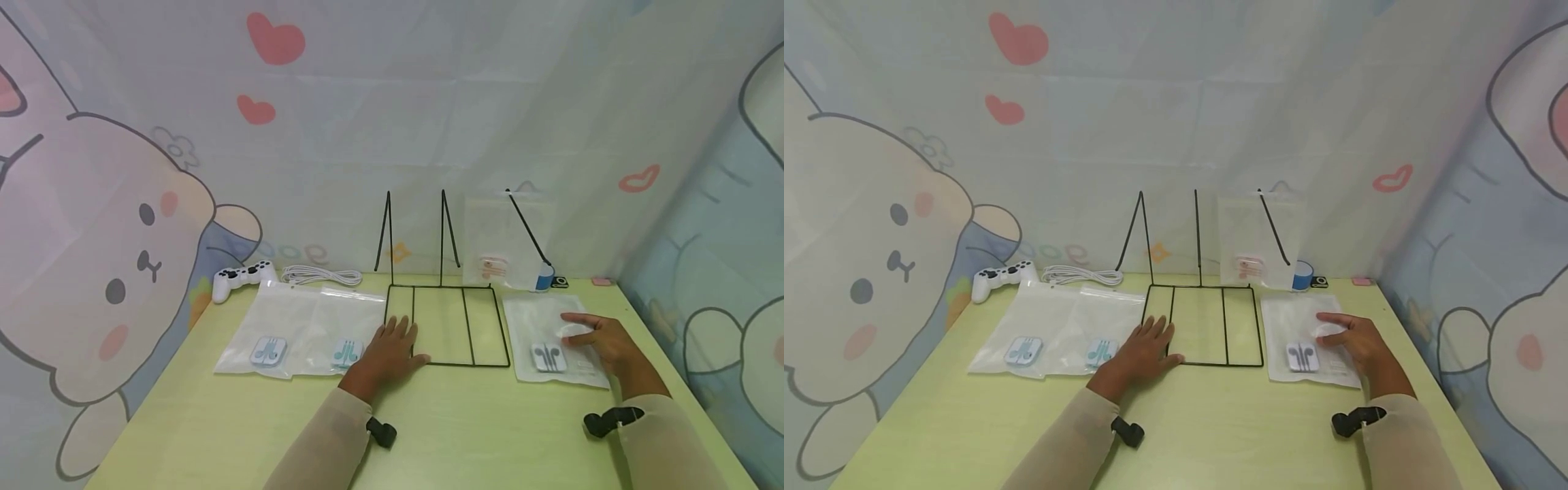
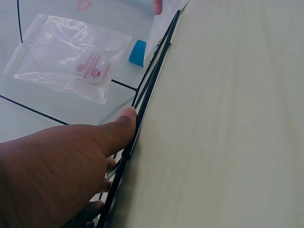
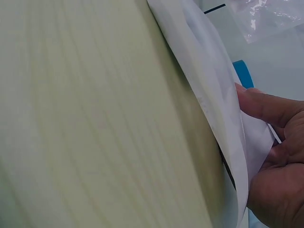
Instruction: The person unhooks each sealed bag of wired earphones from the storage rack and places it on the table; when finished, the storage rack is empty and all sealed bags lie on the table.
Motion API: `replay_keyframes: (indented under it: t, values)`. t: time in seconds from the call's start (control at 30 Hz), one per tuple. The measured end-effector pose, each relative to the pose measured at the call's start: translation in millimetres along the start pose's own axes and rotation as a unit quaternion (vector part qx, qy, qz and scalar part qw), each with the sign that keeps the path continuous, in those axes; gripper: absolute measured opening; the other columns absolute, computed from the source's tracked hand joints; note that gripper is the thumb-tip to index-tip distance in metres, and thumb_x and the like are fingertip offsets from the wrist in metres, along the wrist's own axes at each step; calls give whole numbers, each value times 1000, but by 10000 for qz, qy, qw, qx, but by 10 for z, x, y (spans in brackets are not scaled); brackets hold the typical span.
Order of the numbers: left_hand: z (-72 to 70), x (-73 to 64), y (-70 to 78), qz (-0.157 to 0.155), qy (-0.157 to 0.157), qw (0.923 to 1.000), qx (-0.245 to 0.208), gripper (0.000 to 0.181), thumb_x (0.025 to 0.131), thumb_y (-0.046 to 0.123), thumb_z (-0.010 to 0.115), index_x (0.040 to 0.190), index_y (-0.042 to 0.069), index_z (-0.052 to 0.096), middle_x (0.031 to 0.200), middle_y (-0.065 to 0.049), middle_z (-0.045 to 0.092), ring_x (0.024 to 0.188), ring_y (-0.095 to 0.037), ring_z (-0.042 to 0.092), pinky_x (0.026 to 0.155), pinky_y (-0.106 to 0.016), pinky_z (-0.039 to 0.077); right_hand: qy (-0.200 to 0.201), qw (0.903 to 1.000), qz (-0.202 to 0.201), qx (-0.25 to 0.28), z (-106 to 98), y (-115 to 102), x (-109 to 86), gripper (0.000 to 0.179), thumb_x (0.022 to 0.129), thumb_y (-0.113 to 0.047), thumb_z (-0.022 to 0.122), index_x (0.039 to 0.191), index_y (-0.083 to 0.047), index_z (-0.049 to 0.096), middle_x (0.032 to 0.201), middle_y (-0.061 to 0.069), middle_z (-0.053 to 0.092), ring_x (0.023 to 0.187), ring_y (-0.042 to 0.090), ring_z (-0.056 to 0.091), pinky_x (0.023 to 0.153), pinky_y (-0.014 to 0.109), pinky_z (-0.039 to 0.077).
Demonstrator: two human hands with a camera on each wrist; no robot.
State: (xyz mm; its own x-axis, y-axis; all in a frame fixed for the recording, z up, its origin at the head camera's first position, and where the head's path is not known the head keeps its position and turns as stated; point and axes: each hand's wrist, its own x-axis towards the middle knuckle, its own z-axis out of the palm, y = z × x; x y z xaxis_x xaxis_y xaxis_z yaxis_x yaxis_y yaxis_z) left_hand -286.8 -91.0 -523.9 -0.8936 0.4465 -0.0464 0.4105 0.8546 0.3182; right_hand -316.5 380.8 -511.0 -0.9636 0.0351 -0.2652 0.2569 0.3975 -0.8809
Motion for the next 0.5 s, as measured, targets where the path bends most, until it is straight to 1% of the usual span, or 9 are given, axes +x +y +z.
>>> replay_keyframes:
  t: [0.03, 0.1, 0.17, 0.2, 0.27, 0.3, 0.37, 0.43, 0.5]
  values:
    - [-6, -4, 5, -6, -1, 10000, -17, 82, 111, 60, 51, 172, 7, 34, 181, -18, 26, 170, -44, 18, 137, -59, 22, 40, 10000, 23, -6, 3, -3, -1, 77, 86, -9, 91, 157, -8, 58, 183, 22, 10, 169, 53, 6, 134, 71, 13]
    - [-11, -7, 10, -24, -13, 10000, -55, 82, 112, 60, 50, 172, 7, 33, 182, -18, 26, 171, -44, 17, 138, -59, 22, 128, 9999, 53, -101, 7, 4, -1, 80, 87, -11, 91, 158, -8, 56, 182, 24, 13, 167, 52, 16, 132, 56, 35]
    - [-8, -7, 10, -41, -20, 10000, -82, 82, 111, 60, 50, 172, 7, 33, 182, -18, 25, 171, -44, 17, 138, -58, 21, 207, 9995, 71, -222, 10, 10, -5, 82, 87, -15, 92, 160, -8, 54, 181, 25, 17, 164, 49, 24, 117, 39, 50]
    - [-2, -6, 10, -54, -26, 9999, -91, 82, 111, 61, 50, 172, 8, 33, 182, -17, 25, 171, -43, 17, 138, -58, 21, 239, 9993, 82, -273, 12, 13, -6, 83, 87, -16, 92, 160, -8, 53, 181, 25, 19, 161, 47, 27, 109, 34, 52]
    - [8, -1, 7, -71, -32, 9999, -121, 82, 111, 61, 50, 172, 8, 33, 182, -17, 24, 171, -43, 16, 138, -58, 21, 289, 9989, 67, -375, 15, 15, -8, 86, 87, -19, 92, 161, -8, 52, 180, 26, 21, 158, 46, 31, 102, 31, 51]
    - [10, 0, 7, -79, -33, 9999, -134, 82, 111, 61, 50, 172, 8, 33, 182, -17, 24, 171, -43, 16, 138, -58, 20, 293, 9988, 19, -387, 18, 10, -10, 87, 86, -19, 92, 162, -7, 51, 181, 26, 20, 162, 47, 27, 112, 38, 48]
    - [17, 4, 4, -83, -38, 9999, -138, 82, 111, 61, 49, 173, 9, 32, 183, -16, 24, 171, -42, 15, 138, -58, 20, 324, 9987, -51, -400, 24, -2, -13, 89, 85, -18, 93, 162, -6, 50, 181, 25, 17, 166, 49, 20, 128, 57, 36]
    - [16, 6, 2, -77, -36, 9999, -116, 82, 112, 61, 49, 173, 9, 32, 183, -16, 24, 172, -42, 15, 138, -58, 20, 342, 9984, -139, -421, 26, -7, -14, 92, 84, -17, 94, 162, -4, 48, 181, 26, 14, 169, 51, 11, 134, 68, 19]
    - [14, 8, 1, -68, -30, 9999, -94, 82, 112, 60, 50, 172, 8, 33, 182, -17, 25, 171, -43, 16, 138, -58, 20, 371, 9982, -230, -417, 24, -4, -15, 94, 84, -15, 94, 163, -3, 46, 180, 26, 12, 169, 52, 7, 135, 70, 13]
